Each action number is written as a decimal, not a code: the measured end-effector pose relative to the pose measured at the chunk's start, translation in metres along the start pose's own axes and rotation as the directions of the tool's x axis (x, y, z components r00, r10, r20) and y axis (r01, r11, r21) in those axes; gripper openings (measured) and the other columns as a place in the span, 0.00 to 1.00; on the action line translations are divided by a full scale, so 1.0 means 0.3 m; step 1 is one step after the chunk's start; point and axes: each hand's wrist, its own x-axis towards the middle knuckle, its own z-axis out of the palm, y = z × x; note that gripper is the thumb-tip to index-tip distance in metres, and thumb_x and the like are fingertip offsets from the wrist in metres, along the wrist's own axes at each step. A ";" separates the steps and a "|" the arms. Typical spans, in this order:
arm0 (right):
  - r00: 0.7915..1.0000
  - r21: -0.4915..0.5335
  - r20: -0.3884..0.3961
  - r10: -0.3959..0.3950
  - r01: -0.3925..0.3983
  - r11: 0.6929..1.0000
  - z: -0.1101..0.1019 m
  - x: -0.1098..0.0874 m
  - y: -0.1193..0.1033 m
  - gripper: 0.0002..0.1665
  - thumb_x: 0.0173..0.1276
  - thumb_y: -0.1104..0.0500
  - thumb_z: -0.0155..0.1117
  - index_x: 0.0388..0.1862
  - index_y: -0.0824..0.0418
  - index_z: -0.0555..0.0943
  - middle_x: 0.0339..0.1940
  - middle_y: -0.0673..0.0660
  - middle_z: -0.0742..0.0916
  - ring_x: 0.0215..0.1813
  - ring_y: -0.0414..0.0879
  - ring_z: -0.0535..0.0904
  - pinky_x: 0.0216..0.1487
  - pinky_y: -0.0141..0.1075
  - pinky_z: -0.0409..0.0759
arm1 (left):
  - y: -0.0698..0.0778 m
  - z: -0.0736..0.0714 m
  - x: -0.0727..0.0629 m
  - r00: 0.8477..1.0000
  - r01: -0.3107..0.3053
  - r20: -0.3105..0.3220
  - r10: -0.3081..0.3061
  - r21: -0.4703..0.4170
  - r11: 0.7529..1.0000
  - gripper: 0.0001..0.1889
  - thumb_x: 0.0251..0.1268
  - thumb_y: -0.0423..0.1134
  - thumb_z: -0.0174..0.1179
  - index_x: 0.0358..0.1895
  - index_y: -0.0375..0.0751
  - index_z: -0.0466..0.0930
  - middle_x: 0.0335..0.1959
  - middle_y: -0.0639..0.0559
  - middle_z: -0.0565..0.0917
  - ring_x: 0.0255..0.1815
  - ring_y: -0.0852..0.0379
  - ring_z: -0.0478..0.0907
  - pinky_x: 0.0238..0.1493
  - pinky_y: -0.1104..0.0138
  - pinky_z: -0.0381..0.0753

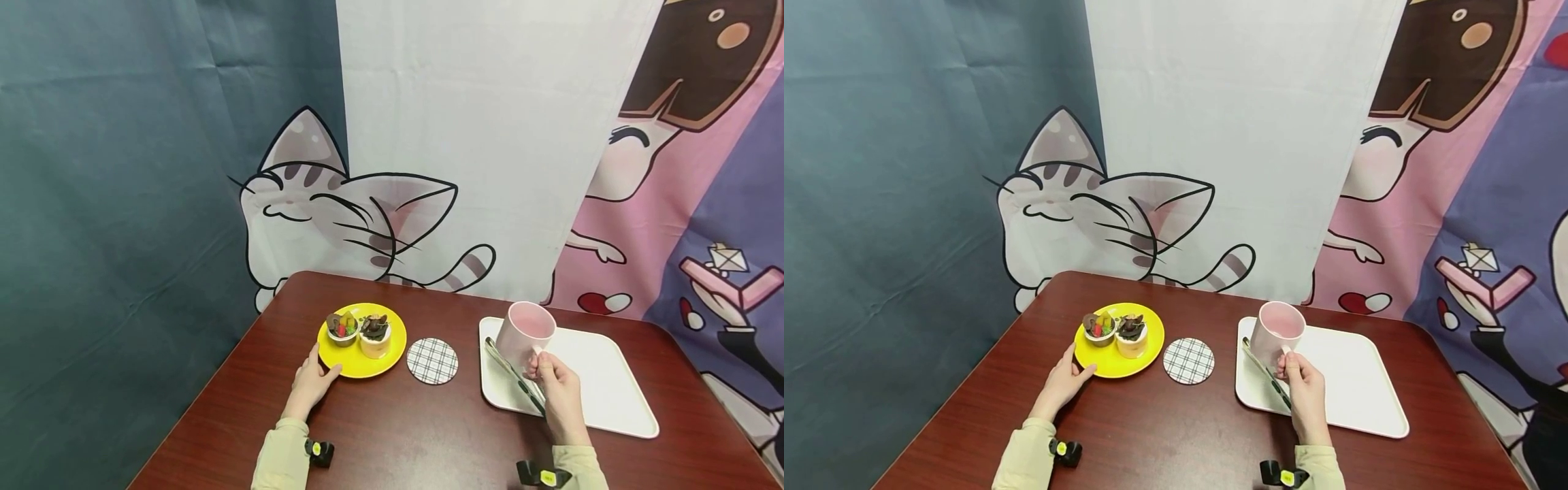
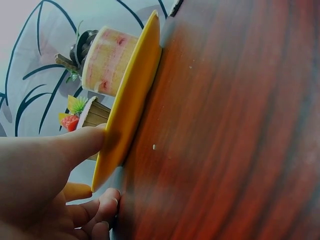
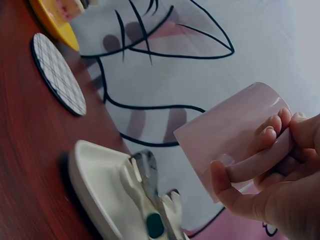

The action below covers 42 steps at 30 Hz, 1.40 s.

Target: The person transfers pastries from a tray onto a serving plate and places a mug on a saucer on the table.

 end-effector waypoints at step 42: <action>0.968 -0.042 0.243 0.056 -0.047 0.998 0.233 -0.018 0.165 0.23 0.78 0.61 0.45 0.30 0.82 0.67 0.22 0.47 0.73 0.27 0.36 0.69 0.32 0.30 0.74 | -0.008 0.008 -0.004 0.999 -0.019 -0.029 0.019 -0.009 1.000 0.44 0.65 0.50 0.60 0.75 0.29 0.49 0.33 0.42 0.71 0.39 0.47 0.68 0.38 0.60 0.68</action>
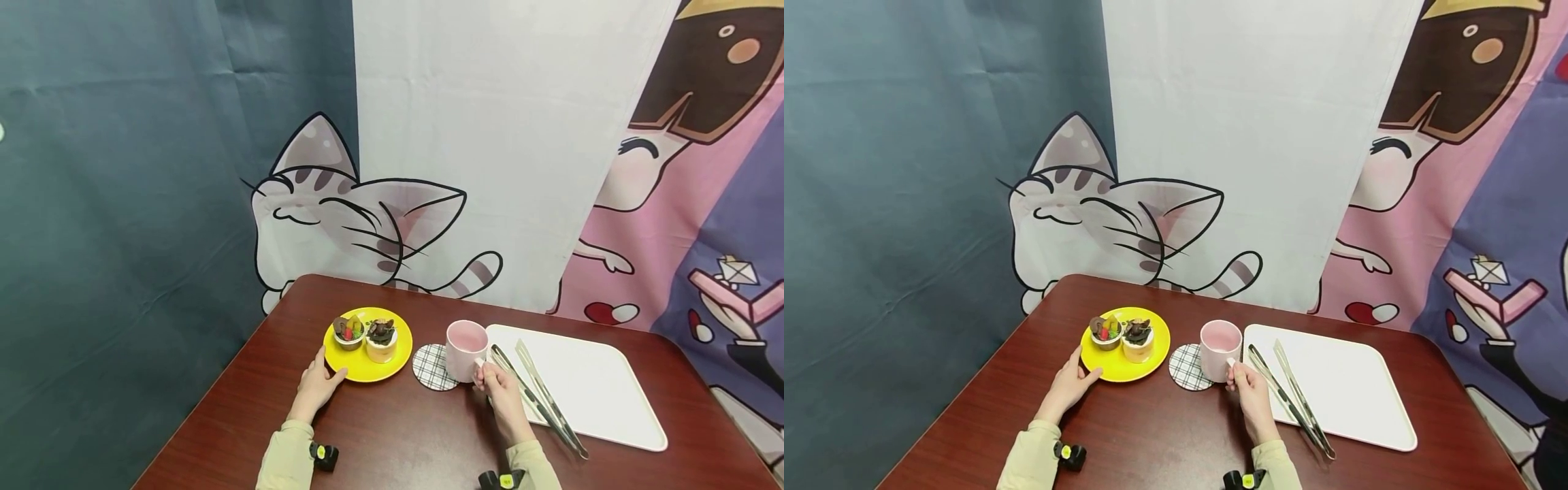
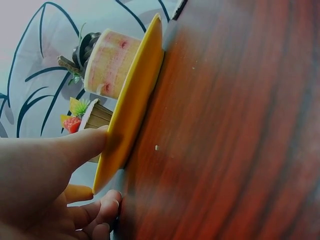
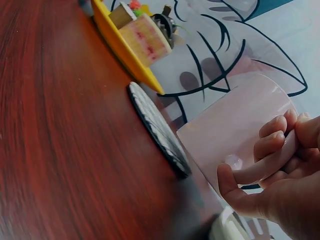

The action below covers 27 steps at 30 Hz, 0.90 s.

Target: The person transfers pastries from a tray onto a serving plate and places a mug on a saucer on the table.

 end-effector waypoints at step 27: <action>0.994 0.041 0.051 0.100 -0.103 0.994 0.115 0.052 0.051 0.22 0.79 0.54 0.45 0.31 0.71 0.72 0.24 0.47 0.74 0.29 0.36 0.70 0.33 0.28 0.71 | 0.003 -0.005 0.002 1.000 0.015 0.010 -0.015 0.006 1.000 0.44 0.66 0.51 0.59 0.75 0.31 0.48 0.33 0.44 0.70 0.39 0.48 0.68 0.38 0.61 0.67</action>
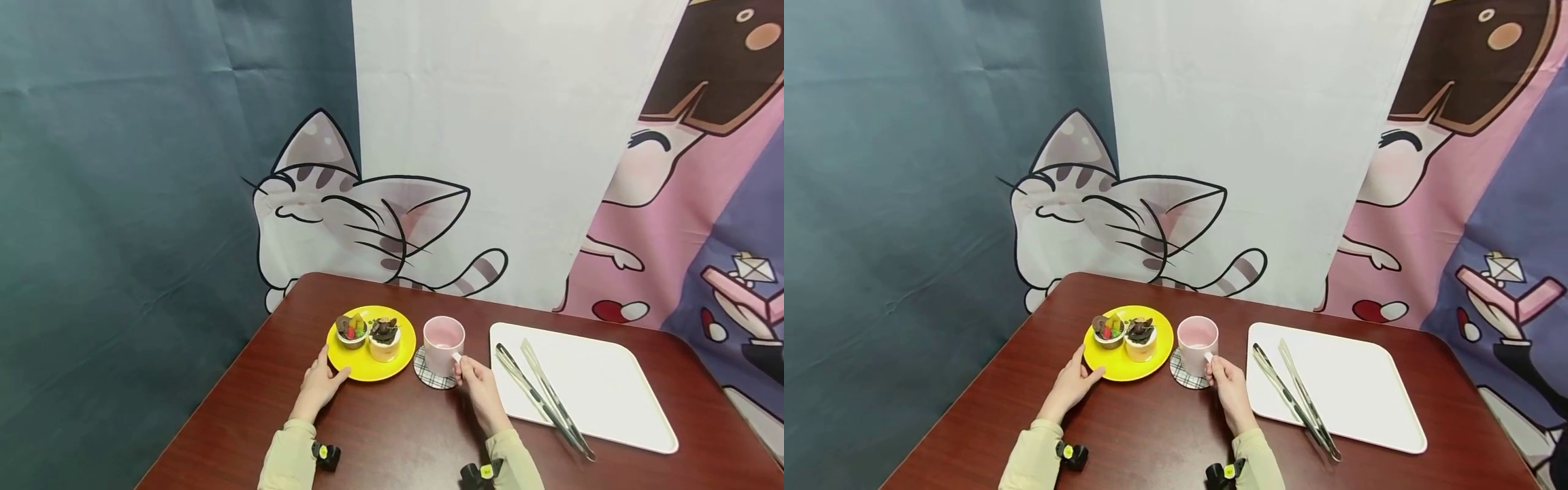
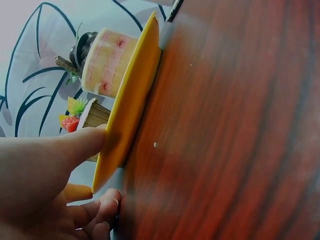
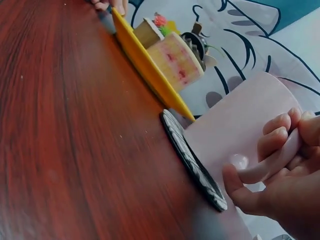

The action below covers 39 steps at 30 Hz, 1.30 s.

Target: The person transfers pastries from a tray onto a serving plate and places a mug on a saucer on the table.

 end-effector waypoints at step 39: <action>0.989 -0.240 -0.036 0.142 -0.147 0.960 -0.059 -0.010 -0.069 0.25 0.78 0.56 0.48 0.31 0.80 0.72 0.19 0.51 0.73 0.17 0.37 0.62 0.21 0.27 0.62 | -0.001 0.004 0.004 1.000 -0.010 -0.008 0.010 -0.010 1.000 0.44 0.65 0.51 0.60 0.75 0.30 0.49 0.32 0.44 0.70 0.38 0.47 0.67 0.37 0.62 0.66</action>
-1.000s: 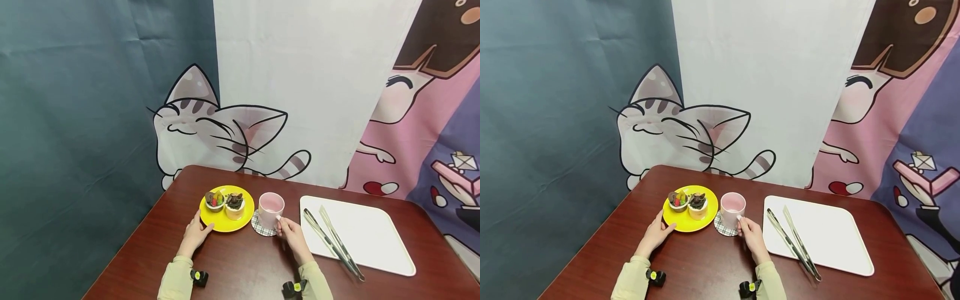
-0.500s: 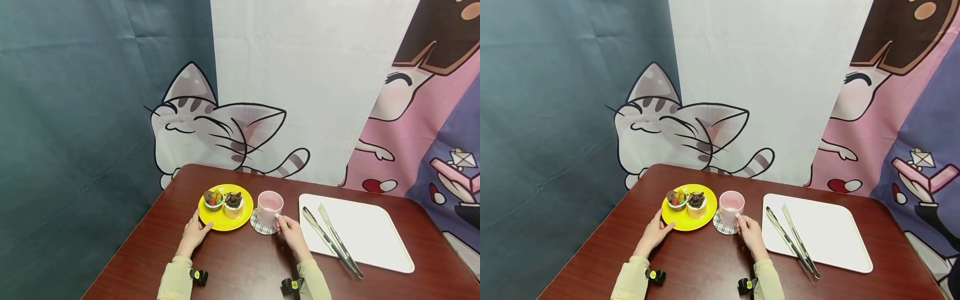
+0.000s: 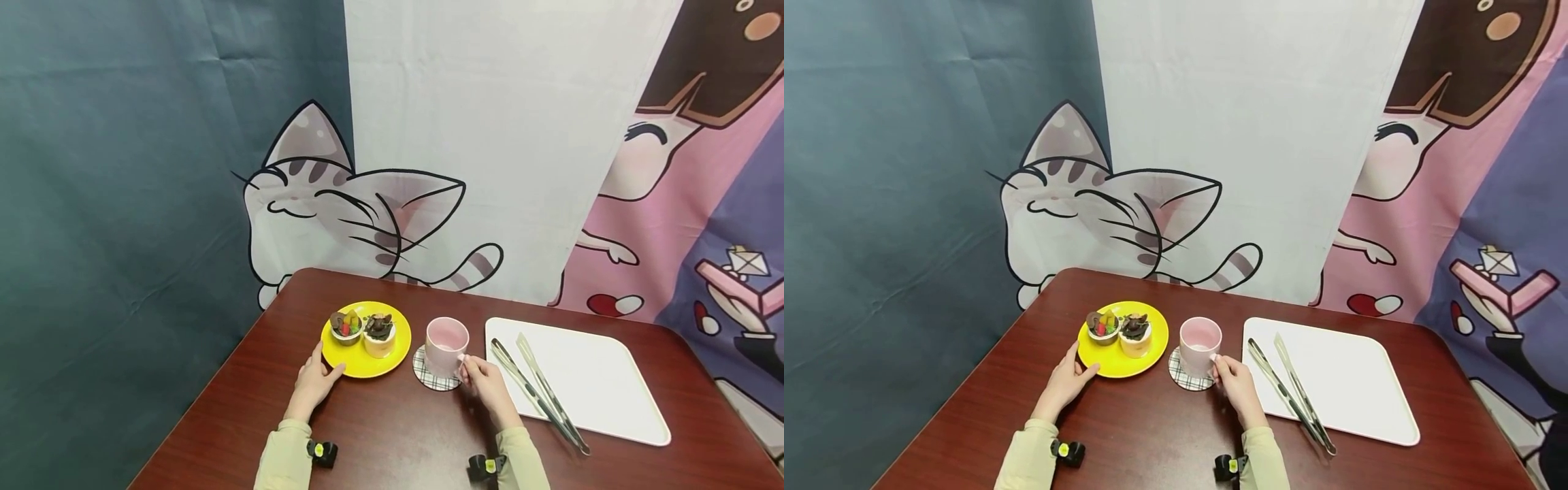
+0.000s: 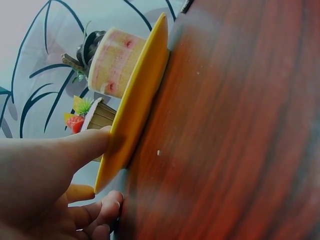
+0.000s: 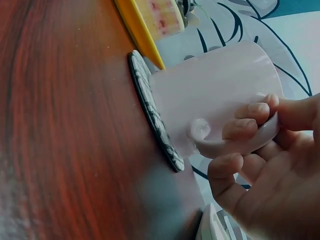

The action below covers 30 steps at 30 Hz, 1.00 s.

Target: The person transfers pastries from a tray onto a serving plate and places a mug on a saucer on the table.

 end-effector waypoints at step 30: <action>0.998 0.044 -0.014 -0.056 0.056 0.997 0.024 0.002 0.035 0.27 0.78 0.53 0.47 0.29 0.77 0.70 0.17 0.50 0.73 0.16 0.36 0.63 0.19 0.27 0.63 | -0.001 -0.006 -0.008 1.000 -0.011 -0.008 0.011 0.004 1.000 0.43 0.66 0.50 0.59 0.74 0.29 0.49 0.31 0.44 0.70 0.38 0.46 0.68 0.39 0.58 0.66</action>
